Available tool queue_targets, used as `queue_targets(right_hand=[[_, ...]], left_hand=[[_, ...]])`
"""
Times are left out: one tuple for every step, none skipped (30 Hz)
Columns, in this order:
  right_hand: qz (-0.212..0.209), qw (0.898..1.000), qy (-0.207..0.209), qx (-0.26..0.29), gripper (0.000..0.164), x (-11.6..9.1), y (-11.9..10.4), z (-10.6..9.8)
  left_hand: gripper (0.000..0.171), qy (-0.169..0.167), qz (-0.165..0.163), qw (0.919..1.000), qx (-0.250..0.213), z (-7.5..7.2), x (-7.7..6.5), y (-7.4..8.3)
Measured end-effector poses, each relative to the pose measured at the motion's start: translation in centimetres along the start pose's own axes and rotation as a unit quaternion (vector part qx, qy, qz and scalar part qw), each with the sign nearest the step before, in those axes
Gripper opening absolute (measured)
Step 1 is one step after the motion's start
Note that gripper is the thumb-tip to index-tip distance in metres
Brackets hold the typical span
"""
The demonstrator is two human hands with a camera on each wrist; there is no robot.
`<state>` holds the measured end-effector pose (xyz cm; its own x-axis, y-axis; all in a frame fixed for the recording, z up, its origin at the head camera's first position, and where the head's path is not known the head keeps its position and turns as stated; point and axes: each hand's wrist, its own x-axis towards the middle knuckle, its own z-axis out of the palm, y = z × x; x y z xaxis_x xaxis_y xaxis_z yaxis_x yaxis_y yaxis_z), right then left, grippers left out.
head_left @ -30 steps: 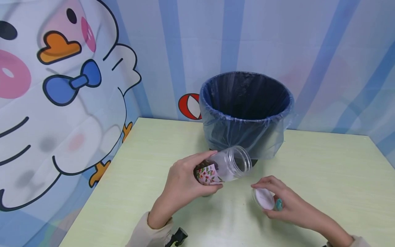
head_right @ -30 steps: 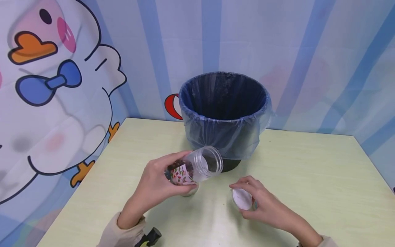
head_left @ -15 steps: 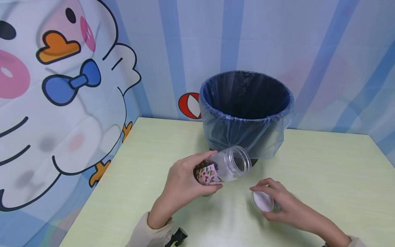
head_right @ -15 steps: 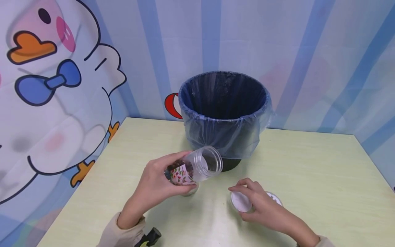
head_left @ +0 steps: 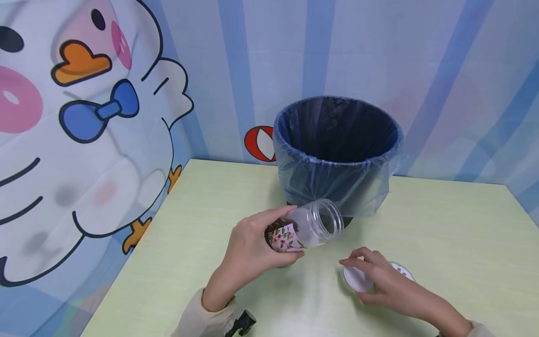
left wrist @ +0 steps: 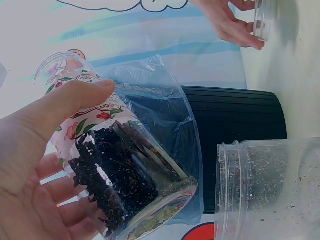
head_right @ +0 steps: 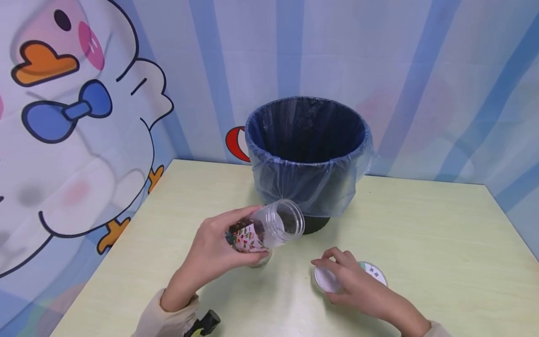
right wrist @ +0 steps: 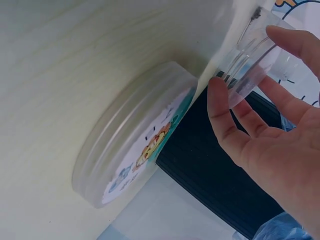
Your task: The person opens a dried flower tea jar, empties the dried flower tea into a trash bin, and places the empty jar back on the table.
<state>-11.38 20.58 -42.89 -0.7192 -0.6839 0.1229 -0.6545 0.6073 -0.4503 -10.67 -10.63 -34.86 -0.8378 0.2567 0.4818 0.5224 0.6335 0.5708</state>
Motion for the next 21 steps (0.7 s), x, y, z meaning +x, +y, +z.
queue_targets(right_hand=[[0.001,1.000,-0.002,-0.002,0.061,0.0,0.0,0.1],[0.003,1.000,-0.004,-0.003,0.061,0.1,0.0,0.1],[0.004,1.000,-0.008,-0.004,0.061,0.1,0.0,0.2],[0.006,1.000,-0.011,-0.005,0.061,0.1,0.0,0.2],[0.007,1.000,-0.017,-0.005,0.061,0.2,0.1,0.3],[0.008,1.000,-0.022,-0.003,0.061,0.2,0.1,0.3],[0.011,1.000,-0.027,-0.002,0.061,0.2,0.1,0.4],[0.015,0.999,-0.033,0.000,0.061,0.3,0.1,0.4],[0.017,0.999,-0.037,0.002,0.061,0.3,0.1,0.5],[0.018,0.999,-0.039,0.003,0.060,0.3,0.1,0.6],[0.018,0.999,-0.040,0.002,0.060,0.4,0.1,0.6],[0.016,0.999,-0.039,0.001,0.060,0.4,0.1,0.7],[0.013,0.999,-0.037,-0.001,0.060,0.4,0.1,0.8],[0.010,0.999,-0.033,-0.004,0.060,0.4,0.1,0.9],[0.007,0.999,-0.031,-0.005,0.060,0.4,0.1,0.9],[0.004,1.000,-0.029,-0.006,0.059,0.3,0.2,1.0],[0.001,1.000,-0.027,-0.007,0.059,0.3,0.2,1.1],[0.002,1.000,-0.027,-0.006,0.059,0.3,0.2,1.2],[0.000,1.000,-0.026,-0.006,0.058,0.3,0.2,1.2],[0.003,1.000,-0.027,-0.005,0.057,0.3,0.1,1.3],[0.001,1.000,-0.026,-0.005,0.057,0.3,0.2,1.3]], left_hand=[[0.074,0.001,0.000,1.0000,0.000,0.0,0.0,0.0],[0.074,0.002,0.001,1.0000,0.000,0.0,0.0,0.0],[0.075,0.002,0.002,1.0000,0.000,0.0,0.0,0.0],[0.075,0.003,0.002,1.0000,-0.001,0.0,0.1,0.0],[0.075,0.003,0.002,1.0000,-0.001,0.0,0.1,-0.1],[0.075,0.002,0.001,1.0000,-0.002,0.0,0.1,-0.1],[0.075,0.002,0.001,1.0000,-0.002,0.0,0.1,-0.1],[0.075,0.001,0.001,1.0000,-0.003,0.0,0.1,-0.1],[0.075,0.001,0.001,1.0000,-0.003,0.0,0.1,-0.1],[0.075,0.001,0.001,1.0000,-0.004,0.1,0.1,-0.1],[0.075,0.001,0.002,1.0000,-0.004,0.1,0.1,-0.1],[0.075,0.002,0.003,1.0000,-0.005,0.1,0.1,-0.2],[0.075,0.003,0.003,1.0000,-0.005,0.1,0.1,-0.2],[0.075,0.003,0.004,1.0000,-0.004,0.0,0.1,-0.2],[0.075,0.003,0.005,1.0000,-0.004,0.0,0.1,-0.2],[0.075,0.003,0.004,1.0000,-0.003,0.0,0.0,-0.2],[0.075,0.002,0.003,1.0000,-0.002,0.0,0.0,-0.2],[0.075,0.001,0.002,1.0000,-0.001,0.0,0.0,-0.2],[0.074,0.000,-0.001,1.0000,0.000,0.0,0.0,-0.2],[0.074,0.000,-0.003,1.0000,0.001,-0.1,0.0,-0.2],[0.074,-0.001,-0.005,1.0000,0.001,-0.1,0.0,-0.2]])
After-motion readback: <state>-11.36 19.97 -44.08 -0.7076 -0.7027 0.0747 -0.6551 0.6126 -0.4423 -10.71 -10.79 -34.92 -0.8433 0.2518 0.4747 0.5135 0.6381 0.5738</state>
